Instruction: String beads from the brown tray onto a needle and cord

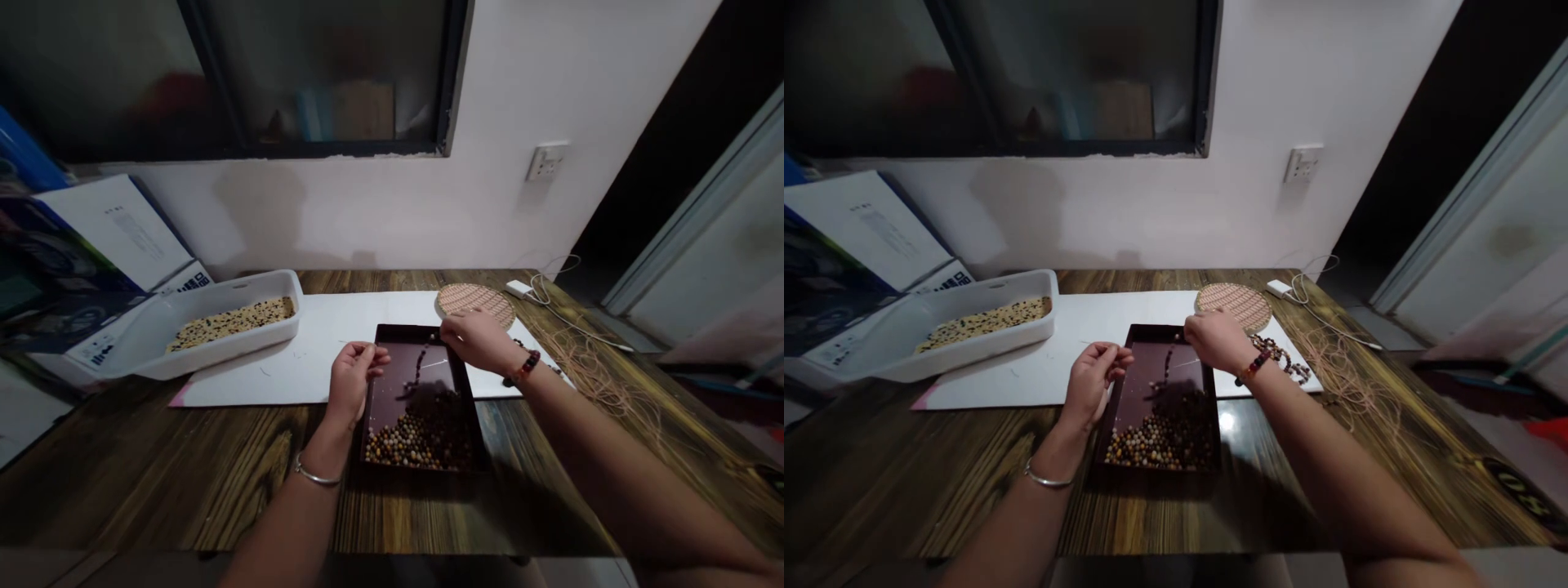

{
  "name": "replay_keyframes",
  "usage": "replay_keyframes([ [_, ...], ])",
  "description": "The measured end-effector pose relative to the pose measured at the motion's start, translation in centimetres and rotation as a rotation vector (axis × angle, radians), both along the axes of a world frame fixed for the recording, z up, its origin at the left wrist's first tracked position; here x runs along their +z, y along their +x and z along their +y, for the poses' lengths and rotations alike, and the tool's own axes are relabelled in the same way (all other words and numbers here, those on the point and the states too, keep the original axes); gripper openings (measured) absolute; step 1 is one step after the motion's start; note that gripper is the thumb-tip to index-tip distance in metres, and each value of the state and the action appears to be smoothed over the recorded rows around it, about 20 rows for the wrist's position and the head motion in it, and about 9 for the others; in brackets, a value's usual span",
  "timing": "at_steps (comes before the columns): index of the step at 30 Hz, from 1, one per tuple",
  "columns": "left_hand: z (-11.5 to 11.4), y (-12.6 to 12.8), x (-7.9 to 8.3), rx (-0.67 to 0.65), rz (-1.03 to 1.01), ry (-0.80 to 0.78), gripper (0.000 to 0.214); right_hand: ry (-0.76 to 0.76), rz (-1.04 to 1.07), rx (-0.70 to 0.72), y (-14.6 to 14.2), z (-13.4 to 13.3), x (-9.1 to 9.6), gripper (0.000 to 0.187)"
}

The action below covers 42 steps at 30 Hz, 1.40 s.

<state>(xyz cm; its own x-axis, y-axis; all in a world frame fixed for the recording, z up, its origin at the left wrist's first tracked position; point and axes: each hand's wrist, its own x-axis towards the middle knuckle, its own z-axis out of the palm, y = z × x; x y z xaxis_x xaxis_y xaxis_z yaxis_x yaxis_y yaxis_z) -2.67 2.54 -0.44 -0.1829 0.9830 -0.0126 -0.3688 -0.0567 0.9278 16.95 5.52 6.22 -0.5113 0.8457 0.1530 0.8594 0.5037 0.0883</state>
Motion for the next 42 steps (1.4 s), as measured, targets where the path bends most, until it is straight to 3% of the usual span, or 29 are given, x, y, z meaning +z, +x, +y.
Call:
replay_keyframes([
  [3,-0.2,0.7,0.8,-0.085,0.058,0.013,0.025,-0.045,0.213,0.094,-0.4,-0.5,0.7,0.020],
  [7,0.4,1.4,3.0,-0.212,0.138,0.036,0.019,-0.029,0.609,0.125,-1.1,-1.1,0.4,0.018],
  [11,1.2,1.9,4.9,-0.326,0.228,0.068,0.017,-0.043,0.747,0.182,-1.3,-1.6,0.6,0.016],
  [14,1.4,2.2,5.4,-0.402,0.285,0.083,0.021,0.018,0.789,0.188,-1.2,-2.0,0.6,0.016],
  [20,0.7,2.8,5.7,-0.309,0.405,0.114,0.014,0.129,0.780,0.159,-1.4,-2.6,0.0,0.016],
  [25,0.2,2.7,6.0,-0.270,0.390,0.119,0.013,0.108,0.857,0.181,-1.9,-3.2,0.1,0.014],
  [30,0.5,2.6,5.6,-0.255,0.254,0.098,0.019,-0.079,1.098,0.171,-2.3,-3.6,0.3,0.014],
  [37,0.6,3.2,5.3,-0.247,0.113,0.067,0.025,-0.705,1.629,0.128,-3.1,-2.9,-0.5,0.015],
  [39,0.7,3.4,5.2,-0.263,0.078,0.027,0.024,-0.764,1.678,0.082,-3.2,-2.8,-0.7,0.016],
  [42,0.6,3.5,4.9,-0.282,0.084,-0.004,0.023,-0.714,1.671,0.047,-3.1,-2.8,-0.6,0.016],
])
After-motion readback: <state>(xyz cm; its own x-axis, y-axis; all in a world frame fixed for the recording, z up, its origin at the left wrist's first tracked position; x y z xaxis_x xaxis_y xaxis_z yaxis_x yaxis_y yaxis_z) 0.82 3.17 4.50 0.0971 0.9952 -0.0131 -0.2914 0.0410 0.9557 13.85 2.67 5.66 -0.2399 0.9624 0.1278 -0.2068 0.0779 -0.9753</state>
